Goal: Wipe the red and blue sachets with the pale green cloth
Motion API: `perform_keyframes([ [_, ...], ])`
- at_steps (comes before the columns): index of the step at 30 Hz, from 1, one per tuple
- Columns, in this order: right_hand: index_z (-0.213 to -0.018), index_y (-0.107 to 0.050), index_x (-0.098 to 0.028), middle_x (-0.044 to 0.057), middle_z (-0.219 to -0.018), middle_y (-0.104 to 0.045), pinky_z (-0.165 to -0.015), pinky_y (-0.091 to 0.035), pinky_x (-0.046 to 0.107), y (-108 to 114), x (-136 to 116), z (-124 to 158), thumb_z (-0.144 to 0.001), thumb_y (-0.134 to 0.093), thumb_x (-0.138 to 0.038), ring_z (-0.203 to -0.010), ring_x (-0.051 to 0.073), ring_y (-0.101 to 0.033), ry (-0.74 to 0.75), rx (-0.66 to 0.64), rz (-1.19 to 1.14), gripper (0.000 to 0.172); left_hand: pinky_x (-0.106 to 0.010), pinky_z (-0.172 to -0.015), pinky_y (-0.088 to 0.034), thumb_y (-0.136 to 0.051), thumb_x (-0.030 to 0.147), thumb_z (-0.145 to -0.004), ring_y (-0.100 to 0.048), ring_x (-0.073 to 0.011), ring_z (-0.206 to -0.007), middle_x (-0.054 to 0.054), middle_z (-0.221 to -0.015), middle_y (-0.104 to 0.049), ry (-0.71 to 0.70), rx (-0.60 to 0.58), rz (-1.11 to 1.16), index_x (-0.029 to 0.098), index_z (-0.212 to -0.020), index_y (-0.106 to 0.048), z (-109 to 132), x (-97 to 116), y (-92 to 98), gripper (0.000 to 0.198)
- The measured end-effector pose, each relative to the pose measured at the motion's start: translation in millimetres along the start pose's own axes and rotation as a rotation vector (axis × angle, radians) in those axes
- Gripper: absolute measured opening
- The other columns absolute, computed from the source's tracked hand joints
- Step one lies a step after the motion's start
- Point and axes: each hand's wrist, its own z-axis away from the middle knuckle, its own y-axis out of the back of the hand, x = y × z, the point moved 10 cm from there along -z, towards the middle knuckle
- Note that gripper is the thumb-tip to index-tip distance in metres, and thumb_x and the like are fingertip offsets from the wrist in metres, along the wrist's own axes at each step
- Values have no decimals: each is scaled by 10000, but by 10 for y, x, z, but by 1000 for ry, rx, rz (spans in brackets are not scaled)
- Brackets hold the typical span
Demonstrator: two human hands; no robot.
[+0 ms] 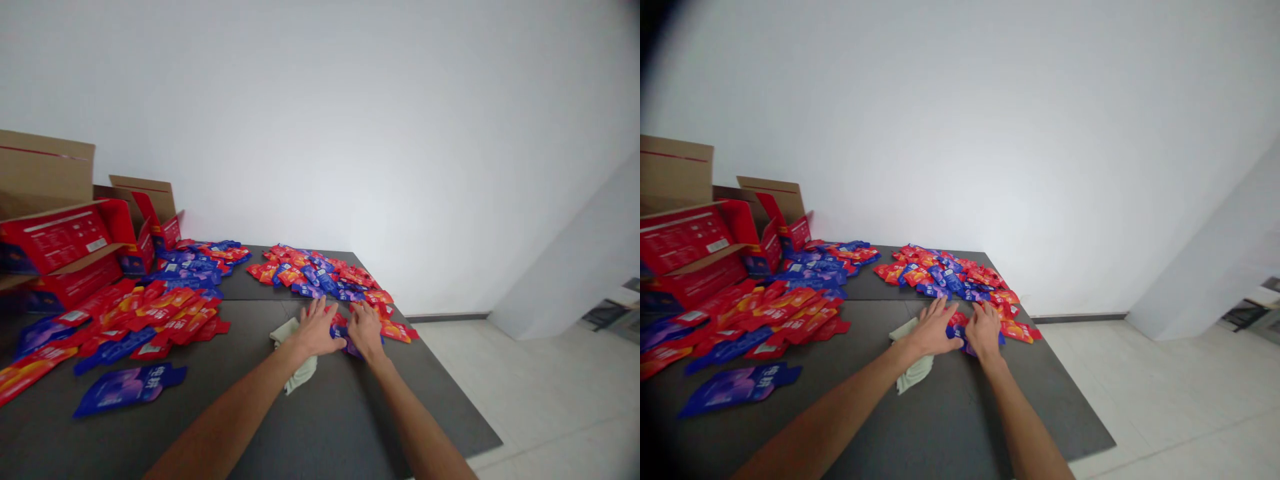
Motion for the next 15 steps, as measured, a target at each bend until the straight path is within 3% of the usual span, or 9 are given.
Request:
perform_keyframes([
  [3, -1419, -536, -204, 107, -1514, -454, -1146, -300, 424, 47, 428, -201, -950, -376, -281, -1386, 280, -410, -63, 20, 32, 501, -751, -1105, -126, -684, 789, -545, 20, -477, -1498, -155, -1671, 0, -41, -141, 37, 341, -1569, -188, -183, 230, -296, 1223],
  [7, -1496, -420, -278, 83, -1573, -361, -1145, -278, 496, 36, 925, -428, -970, -365, -381, -1421, 296, -356, -145, 5, 78, 538, -813, -1061, -24, -679, 823, -507, 93, -518, -1473, -125, -1675, 45, -54, -233, 18, 391, -1570, -157, -436, 375, -602, 1260],
  [15, -1516, -364, -359, 93, -1644, -184, -1083, -212, 696, -336, 1629, -899, -961, -330, -613, -1462, 400, -232, -242, -187, 123, 612, -816, -1043, 65, -603, 891, -523, 105, -518, -1471, -96, -1679, -9, -90, -264, 18, 424, -1546, -242, -821, 397, -865, 1181],
])
